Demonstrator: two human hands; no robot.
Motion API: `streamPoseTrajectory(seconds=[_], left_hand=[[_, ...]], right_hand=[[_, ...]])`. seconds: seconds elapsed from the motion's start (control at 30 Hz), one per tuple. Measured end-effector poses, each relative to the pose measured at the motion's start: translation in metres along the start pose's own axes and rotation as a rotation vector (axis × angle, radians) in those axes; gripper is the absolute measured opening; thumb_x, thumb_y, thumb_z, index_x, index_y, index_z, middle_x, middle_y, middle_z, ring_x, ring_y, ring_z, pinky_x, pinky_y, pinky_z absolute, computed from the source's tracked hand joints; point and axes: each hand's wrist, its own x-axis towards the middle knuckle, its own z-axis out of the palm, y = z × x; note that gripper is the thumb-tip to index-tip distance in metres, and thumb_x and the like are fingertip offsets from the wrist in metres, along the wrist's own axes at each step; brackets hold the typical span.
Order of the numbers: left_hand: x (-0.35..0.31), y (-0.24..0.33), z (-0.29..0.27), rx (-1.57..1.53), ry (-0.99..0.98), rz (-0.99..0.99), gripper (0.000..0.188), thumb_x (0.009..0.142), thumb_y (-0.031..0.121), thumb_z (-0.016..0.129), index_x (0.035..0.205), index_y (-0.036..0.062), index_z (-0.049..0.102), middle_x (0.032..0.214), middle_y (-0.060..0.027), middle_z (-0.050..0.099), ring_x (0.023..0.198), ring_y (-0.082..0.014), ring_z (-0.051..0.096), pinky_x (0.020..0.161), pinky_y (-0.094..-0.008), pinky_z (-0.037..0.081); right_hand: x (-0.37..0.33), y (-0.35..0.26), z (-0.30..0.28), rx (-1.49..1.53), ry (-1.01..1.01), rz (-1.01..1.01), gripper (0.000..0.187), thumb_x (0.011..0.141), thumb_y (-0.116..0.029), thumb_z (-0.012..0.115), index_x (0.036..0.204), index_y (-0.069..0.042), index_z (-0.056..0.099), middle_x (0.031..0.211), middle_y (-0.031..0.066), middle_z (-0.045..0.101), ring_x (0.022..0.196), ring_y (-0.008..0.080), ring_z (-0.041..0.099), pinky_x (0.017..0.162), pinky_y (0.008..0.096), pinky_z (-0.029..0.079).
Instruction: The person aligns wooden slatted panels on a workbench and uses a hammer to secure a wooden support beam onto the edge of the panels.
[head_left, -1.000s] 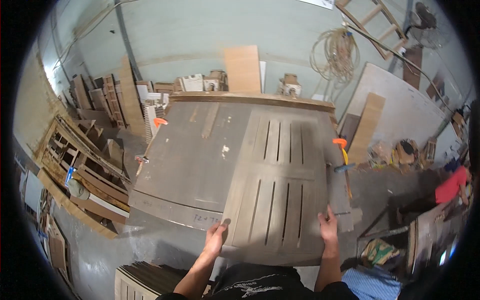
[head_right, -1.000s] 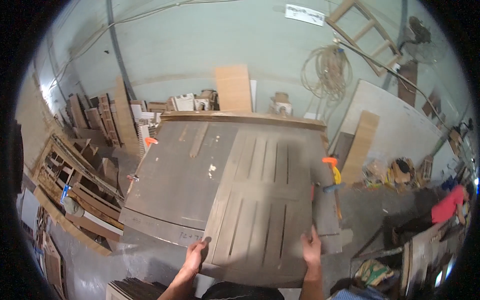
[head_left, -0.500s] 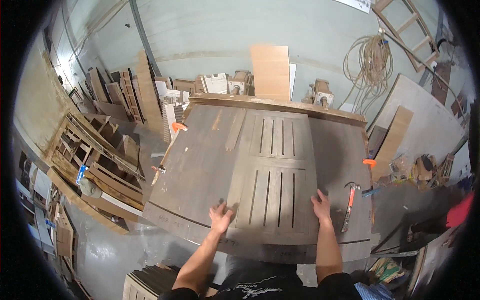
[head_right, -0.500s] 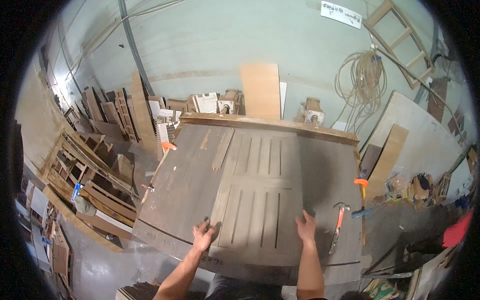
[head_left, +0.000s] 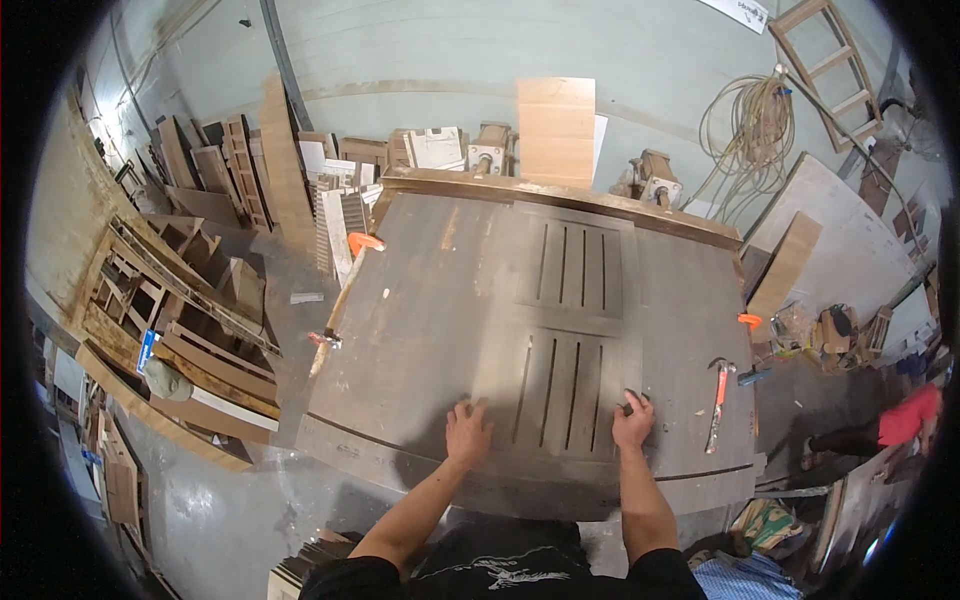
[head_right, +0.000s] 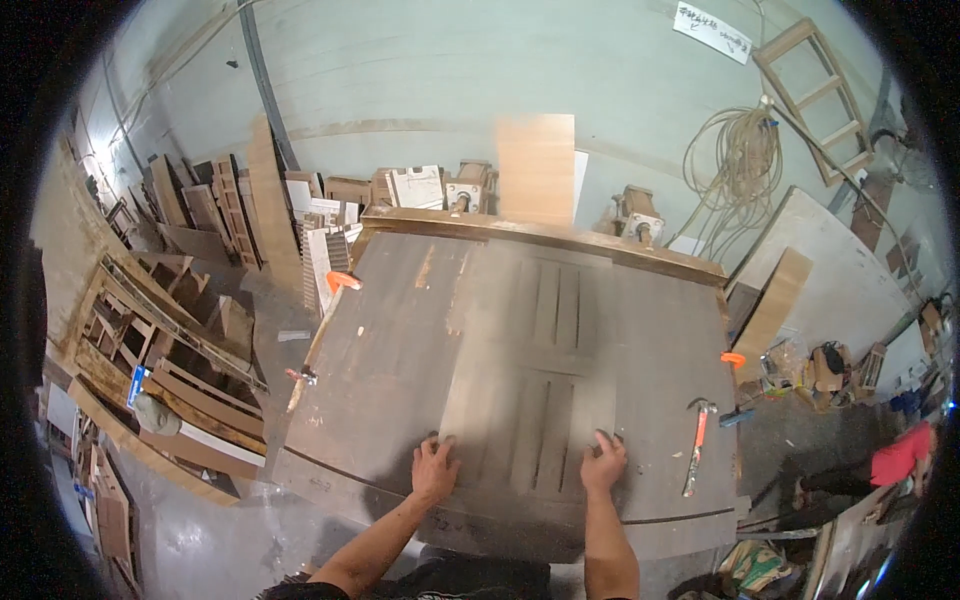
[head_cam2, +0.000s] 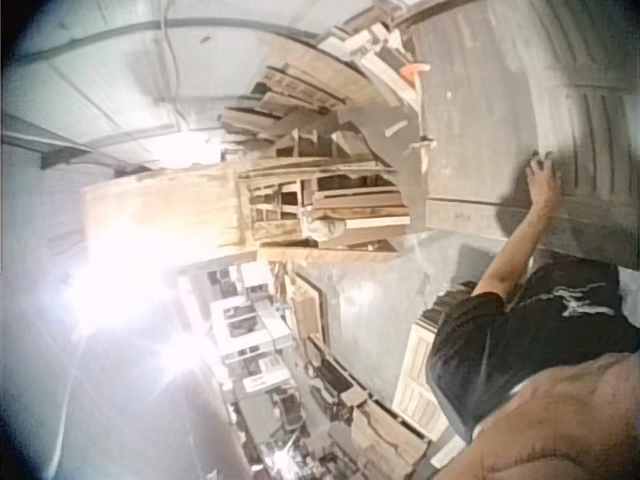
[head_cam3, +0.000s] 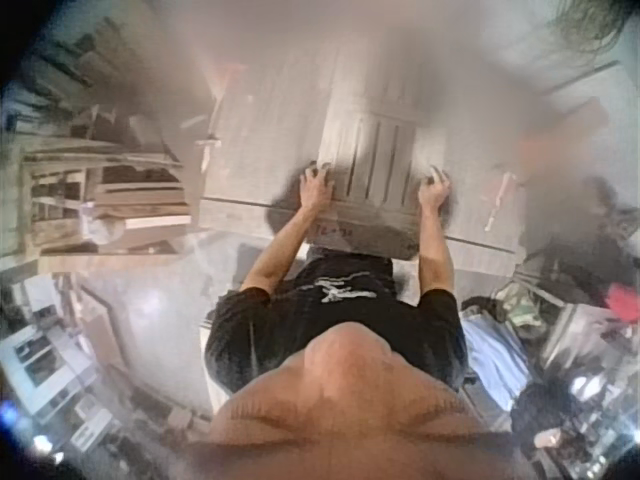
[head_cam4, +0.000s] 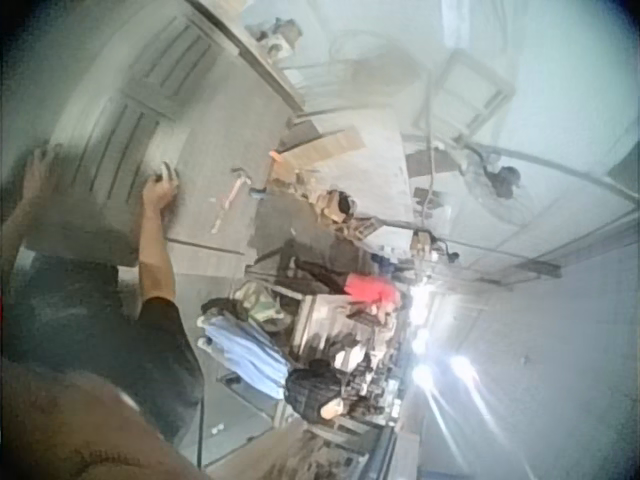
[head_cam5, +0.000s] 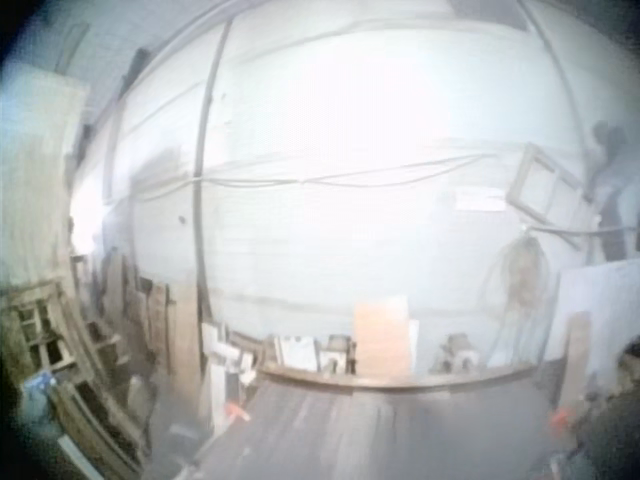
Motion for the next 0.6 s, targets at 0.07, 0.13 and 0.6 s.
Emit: streamPoseTrajectory(seconds=[0.07,0.13,0.6], left_hand=[[0.001,0.001,-0.004,0.008,-0.012,0.008,0.057,0.082,0.021,0.074,0.135,0.02,0.055,0.131,-0.0174,0.047,0.117,-0.0415,0.048,0.095,-0.051,0.046],[0.0,0.001,-0.005,0.022,-0.03,0.016,0.058,0.081,0.021,0.076,0.136,0.0183,0.055,0.133,-0.019,0.046,0.116,-0.0431,0.048,0.097,-0.0511,0.046],[0.014,0.014,-0.012,0.08,0.004,0.036,0.055,0.08,0.022,0.075,0.132,0.0181,0.058,0.133,-0.0166,0.049,0.116,-0.0399,0.05,0.097,-0.0489,0.046]], right_hand=[[-0.004,-0.013,-0.005,-0.011,-0.01,0.038,0.044,0.078,-0.013,0.077,0.12,-0.024,0.07,0.131,0.0168,0.055,0.12,0.0367,0.052,0.103,0.0506,0.04],[-0.007,-0.031,-0.011,-0.102,-0.037,0.117,0.045,0.079,-0.013,0.076,0.122,-0.023,0.068,0.132,0.0178,0.054,0.121,0.037,0.05,0.104,0.0518,0.039],[0.002,-0.032,-0.01,-0.118,0.0,-0.072,0.036,0.085,-0.019,0.068,0.121,-0.017,0.066,0.129,0.0221,0.054,0.119,0.0405,0.051,0.101,0.053,0.038]])
